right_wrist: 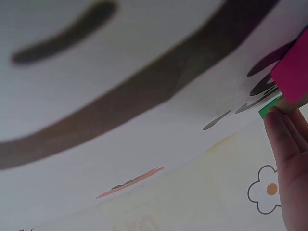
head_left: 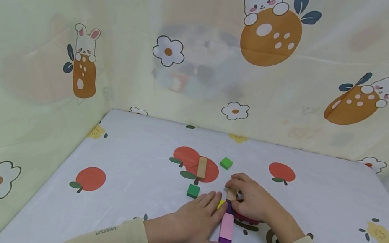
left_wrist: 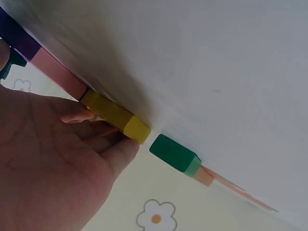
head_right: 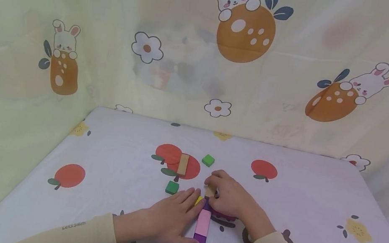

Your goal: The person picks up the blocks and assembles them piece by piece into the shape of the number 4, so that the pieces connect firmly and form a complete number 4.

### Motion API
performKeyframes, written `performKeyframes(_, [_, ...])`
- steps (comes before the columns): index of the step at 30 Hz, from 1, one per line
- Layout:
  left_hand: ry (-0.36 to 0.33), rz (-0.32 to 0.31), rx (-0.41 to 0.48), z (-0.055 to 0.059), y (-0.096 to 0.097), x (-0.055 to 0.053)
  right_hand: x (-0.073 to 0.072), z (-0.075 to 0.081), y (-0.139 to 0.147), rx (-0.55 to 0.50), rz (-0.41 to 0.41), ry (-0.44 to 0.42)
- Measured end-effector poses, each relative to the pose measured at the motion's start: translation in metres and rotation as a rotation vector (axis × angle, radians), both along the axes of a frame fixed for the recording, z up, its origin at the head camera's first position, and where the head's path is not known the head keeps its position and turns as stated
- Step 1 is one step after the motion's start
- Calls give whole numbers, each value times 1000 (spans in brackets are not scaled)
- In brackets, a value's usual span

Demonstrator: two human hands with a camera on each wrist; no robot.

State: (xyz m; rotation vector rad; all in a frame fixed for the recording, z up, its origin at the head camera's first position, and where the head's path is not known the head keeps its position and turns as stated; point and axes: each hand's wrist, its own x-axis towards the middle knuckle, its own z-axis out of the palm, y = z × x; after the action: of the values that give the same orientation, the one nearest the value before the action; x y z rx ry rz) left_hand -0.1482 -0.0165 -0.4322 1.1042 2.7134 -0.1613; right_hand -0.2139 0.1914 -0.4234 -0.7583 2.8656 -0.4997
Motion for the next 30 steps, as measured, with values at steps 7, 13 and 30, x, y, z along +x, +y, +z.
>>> performKeyframes(7, [2, -3, -2, 0, 0, 0, 0, 0, 0, -17, 3, -13])
performKeyframes(13, [7, -2, -4, 0, 0, 0, 0, -1, 0, -27, 0, -32])
performKeyframes(30, [4, -3, 2, 0, 0, 0, 6, 2, -2, -8, -15, -106])
